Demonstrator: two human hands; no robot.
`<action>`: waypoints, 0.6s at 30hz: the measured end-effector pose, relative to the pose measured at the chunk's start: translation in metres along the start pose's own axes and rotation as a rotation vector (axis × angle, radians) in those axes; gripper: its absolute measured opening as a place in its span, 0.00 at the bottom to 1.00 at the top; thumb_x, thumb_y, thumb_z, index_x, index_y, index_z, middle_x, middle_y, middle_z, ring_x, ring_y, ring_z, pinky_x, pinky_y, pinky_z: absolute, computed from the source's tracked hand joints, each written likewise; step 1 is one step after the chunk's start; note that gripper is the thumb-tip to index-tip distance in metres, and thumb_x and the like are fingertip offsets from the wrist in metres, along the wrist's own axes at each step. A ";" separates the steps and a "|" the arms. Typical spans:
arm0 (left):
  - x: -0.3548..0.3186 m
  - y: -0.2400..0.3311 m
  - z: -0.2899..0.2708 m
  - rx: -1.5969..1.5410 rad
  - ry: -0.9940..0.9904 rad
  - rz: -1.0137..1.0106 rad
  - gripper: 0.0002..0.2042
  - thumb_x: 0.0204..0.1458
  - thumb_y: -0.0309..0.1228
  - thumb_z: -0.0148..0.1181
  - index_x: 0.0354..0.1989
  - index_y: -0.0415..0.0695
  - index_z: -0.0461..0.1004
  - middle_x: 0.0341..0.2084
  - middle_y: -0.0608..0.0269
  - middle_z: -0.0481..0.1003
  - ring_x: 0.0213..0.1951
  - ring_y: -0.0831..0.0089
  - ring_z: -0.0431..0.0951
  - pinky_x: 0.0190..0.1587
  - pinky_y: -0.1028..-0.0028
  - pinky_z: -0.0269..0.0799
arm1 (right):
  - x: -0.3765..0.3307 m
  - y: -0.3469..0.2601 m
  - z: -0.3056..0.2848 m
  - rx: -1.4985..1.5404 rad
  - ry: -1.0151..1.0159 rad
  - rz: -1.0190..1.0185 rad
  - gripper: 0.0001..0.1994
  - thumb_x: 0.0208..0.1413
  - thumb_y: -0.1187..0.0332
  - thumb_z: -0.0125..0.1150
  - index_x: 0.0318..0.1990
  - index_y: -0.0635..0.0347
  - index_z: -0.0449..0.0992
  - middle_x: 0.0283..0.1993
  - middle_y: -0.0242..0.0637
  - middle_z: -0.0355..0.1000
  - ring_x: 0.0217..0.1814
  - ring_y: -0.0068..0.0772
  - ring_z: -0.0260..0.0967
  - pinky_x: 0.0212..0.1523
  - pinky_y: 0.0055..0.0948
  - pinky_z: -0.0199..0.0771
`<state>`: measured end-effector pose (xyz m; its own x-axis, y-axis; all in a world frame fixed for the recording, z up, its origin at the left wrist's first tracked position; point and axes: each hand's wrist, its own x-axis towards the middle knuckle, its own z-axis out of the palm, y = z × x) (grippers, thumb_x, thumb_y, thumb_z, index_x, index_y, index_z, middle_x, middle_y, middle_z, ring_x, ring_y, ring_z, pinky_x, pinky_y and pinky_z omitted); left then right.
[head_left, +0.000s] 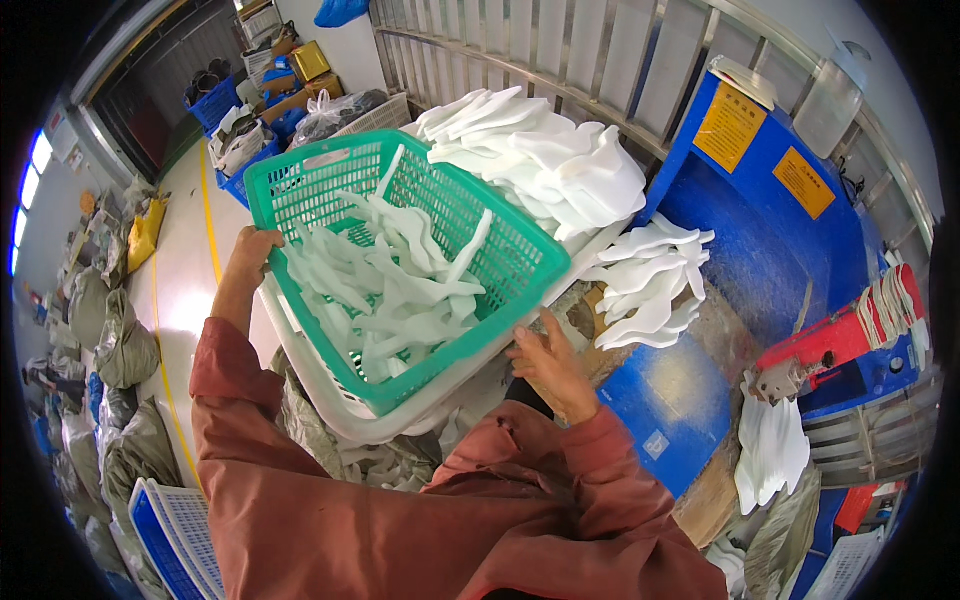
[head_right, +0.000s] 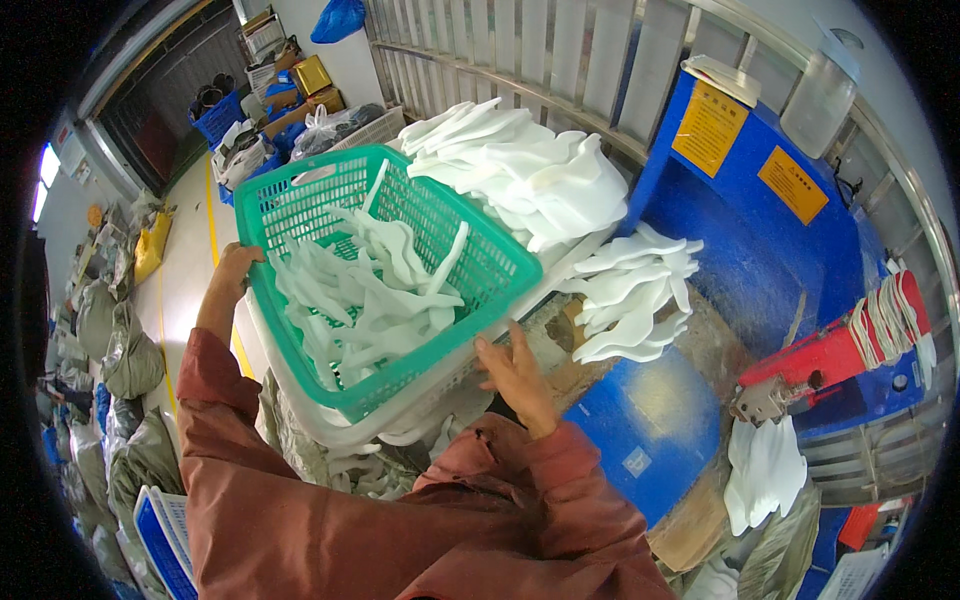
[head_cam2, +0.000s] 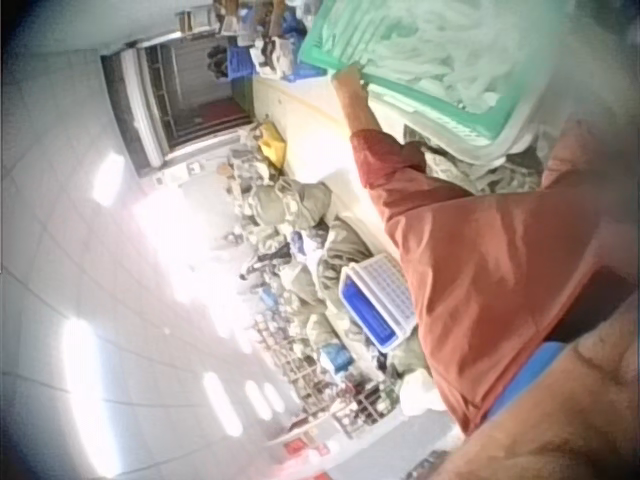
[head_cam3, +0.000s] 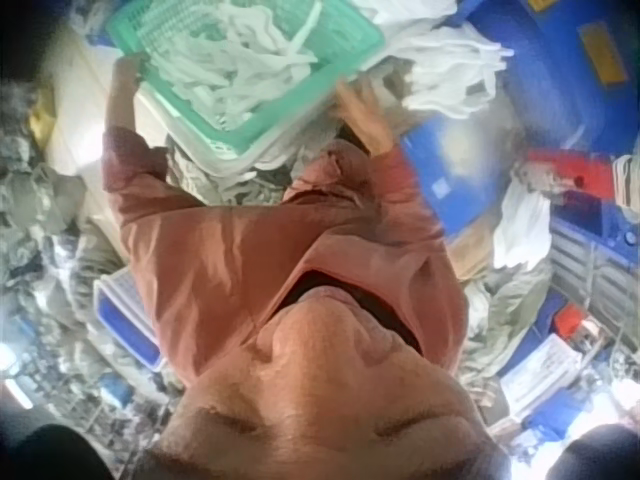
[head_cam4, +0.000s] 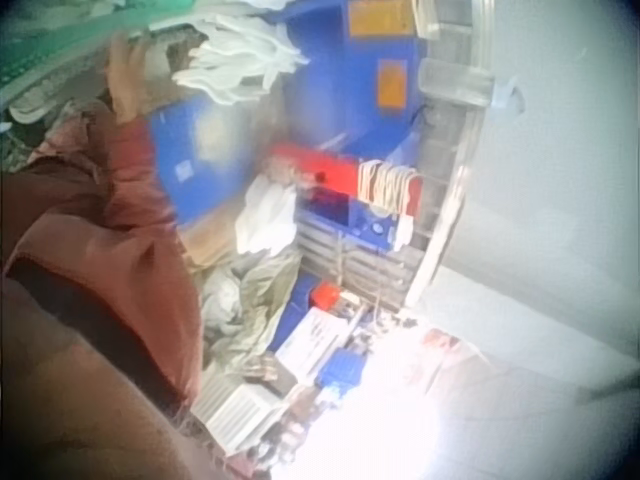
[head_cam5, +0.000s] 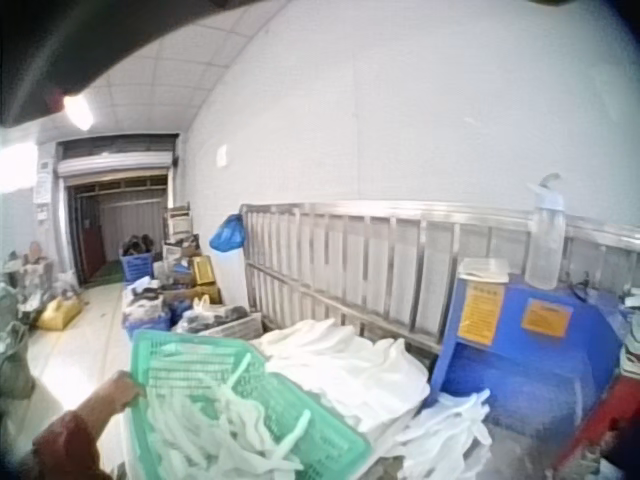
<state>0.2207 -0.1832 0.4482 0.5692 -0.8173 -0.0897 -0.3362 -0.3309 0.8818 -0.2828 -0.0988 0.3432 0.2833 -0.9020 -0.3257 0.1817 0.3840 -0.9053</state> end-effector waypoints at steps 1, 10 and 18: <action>-0.002 0.004 0.001 0.024 0.019 0.028 0.11 0.46 0.26 0.64 0.39 0.36 0.77 0.30 0.59 0.75 0.31 0.64 0.77 0.33 0.61 0.75 | -0.002 -0.006 -0.008 -0.116 -0.073 0.019 0.43 0.70 0.51 0.61 0.79 0.66 0.44 0.61 0.45 0.73 0.51 0.34 0.76 0.46 0.35 0.80; 0.016 0.072 -0.009 0.155 -0.135 0.010 0.07 0.44 0.27 0.66 0.33 0.43 0.78 0.35 0.64 0.74 0.44 0.63 0.76 0.49 0.47 0.77 | 0.004 -0.028 0.015 0.245 -0.121 -0.017 0.29 0.70 0.46 0.59 0.61 0.66 0.69 0.53 0.46 0.77 0.52 0.38 0.79 0.45 0.34 0.82; 0.014 0.150 -0.022 0.253 -0.102 -0.027 0.12 0.43 0.26 0.63 0.39 0.45 0.77 0.35 0.64 0.74 0.44 0.62 0.77 0.54 0.44 0.73 | -0.002 -0.050 0.027 0.362 -0.237 -0.012 0.26 0.70 0.48 0.61 0.55 0.66 0.72 0.52 0.47 0.79 0.52 0.40 0.81 0.46 0.36 0.83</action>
<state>0.1944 -0.2343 0.5893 0.5063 -0.8455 -0.1695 -0.5060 -0.4505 0.7356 -0.2674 -0.1110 0.3964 0.4800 -0.8529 -0.2056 0.4932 0.4561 -0.7407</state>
